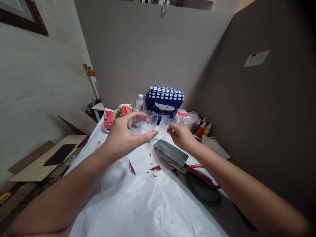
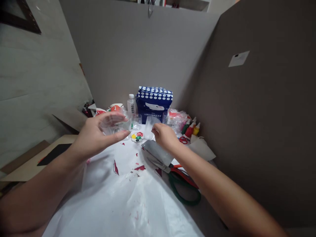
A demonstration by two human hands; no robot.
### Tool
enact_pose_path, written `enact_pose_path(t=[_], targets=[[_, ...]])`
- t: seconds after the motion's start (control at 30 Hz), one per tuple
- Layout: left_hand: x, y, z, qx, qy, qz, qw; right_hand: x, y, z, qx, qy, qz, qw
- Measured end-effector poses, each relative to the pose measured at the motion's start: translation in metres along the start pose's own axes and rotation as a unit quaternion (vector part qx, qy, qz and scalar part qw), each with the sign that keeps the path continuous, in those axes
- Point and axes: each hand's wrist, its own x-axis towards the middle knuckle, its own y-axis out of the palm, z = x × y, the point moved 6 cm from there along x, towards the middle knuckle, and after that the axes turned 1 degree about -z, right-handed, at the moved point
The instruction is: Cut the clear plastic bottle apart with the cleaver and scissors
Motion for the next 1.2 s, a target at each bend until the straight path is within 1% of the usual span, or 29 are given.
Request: enact_pose_path(t=[0.1, 0.17, 0.23, 0.3, 0.37, 0.43, 0.5, 0.57, 0.6, 0.63, 0.7, 0.77, 0.83, 0.9, 0.93, 1.0, 1.03, 1.1, 1.17, 1.2], targets=[[-0.002, 0.008, 0.001, 0.024, 0.002, 0.023, 0.999, 0.028, 0.019, -0.021, -0.021, 0.026, 0.002, 0.999], [-0.002, 0.012, 0.002, 0.038, 0.002, 0.036, 0.999, 0.042, 0.034, -0.028, -0.027, 0.033, 0.007, 0.999], [-0.002, 0.012, 0.002, 0.052, 0.005, 0.039, 0.998, 0.051, 0.044, -0.031, -0.029, 0.034, 0.005, 0.999], [0.0, 0.011, 0.003, 0.066, 0.006, 0.03, 0.997, 0.055, 0.042, -0.032, -0.029, 0.037, -0.008, 0.999], [0.002, 0.008, 0.005, 0.076, 0.003, 0.017, 0.997, 0.05, 0.025, -0.038, -0.034, 0.046, -0.03, 0.998], [0.004, 0.007, 0.008, 0.08, 0.004, 0.007, 0.997, 0.036, -0.002, -0.052, -0.047, 0.067, -0.049, 0.995], [0.006, 0.007, 0.011, 0.083, 0.008, -0.001, 0.997, 0.013, -0.031, -0.076, -0.068, 0.11, -0.052, 0.99], [0.007, 0.01, 0.013, 0.085, 0.015, -0.002, 0.996, -0.016, -0.053, -0.107, -0.09, 0.171, -0.02, 0.981], [0.007, 0.013, 0.013, 0.088, 0.017, 0.001, 0.996, -0.033, -0.058, -0.122, -0.096, 0.204, 0.007, 0.974], [0.006, 0.016, 0.014, 0.091, 0.02, 0.006, 0.996, -0.049, -0.059, -0.134, -0.098, 0.23, 0.037, 0.968], [0.005, 0.022, 0.014, 0.099, 0.023, 0.022, 0.995, -0.079, -0.052, -0.154, -0.094, 0.28, 0.083, 0.952], [0.004, 0.027, 0.014, 0.107, 0.024, 0.034, 0.993, -0.103, -0.035, -0.162, -0.074, 0.307, 0.115, 0.942], [0.002, 0.03, 0.014, 0.11, 0.026, 0.039, 0.993, -0.116, -0.016, -0.163, -0.046, 0.31, 0.122, 0.942], [0.001, 0.031, 0.014, 0.107, 0.027, 0.039, 0.993, -0.12, -0.005, -0.16, -0.017, 0.304, 0.104, 0.947], [0.001, 0.031, 0.013, 0.106, 0.028, 0.04, 0.993, -0.12, -0.005, -0.16, -0.002, 0.3, 0.088, 0.95], [0.0, 0.032, 0.013, 0.106, 0.032, 0.043, 0.993, -0.117, -0.016, -0.16, 0.028, 0.297, 0.04, 0.954], [0.0, 0.032, 0.013, 0.107, 0.035, 0.045, 0.993, -0.115, -0.028, -0.16, 0.042, 0.295, 0.007, 0.954], [0.0, 0.032, 0.013, 0.112, 0.036, 0.05, 0.992, -0.112, -0.059, -0.16, 0.068, 0.293, -0.077, 0.951], [0.001, 0.033, 0.015, 0.114, 0.033, 0.051, 0.992, -0.112, -0.093, -0.157, 0.095, 0.284, -0.173, 0.938], [0.001, 0.033, 0.016, 0.115, 0.032, 0.051, 0.991, -0.112, -0.107, -0.154, 0.112, 0.276, -0.209, 0.932]])
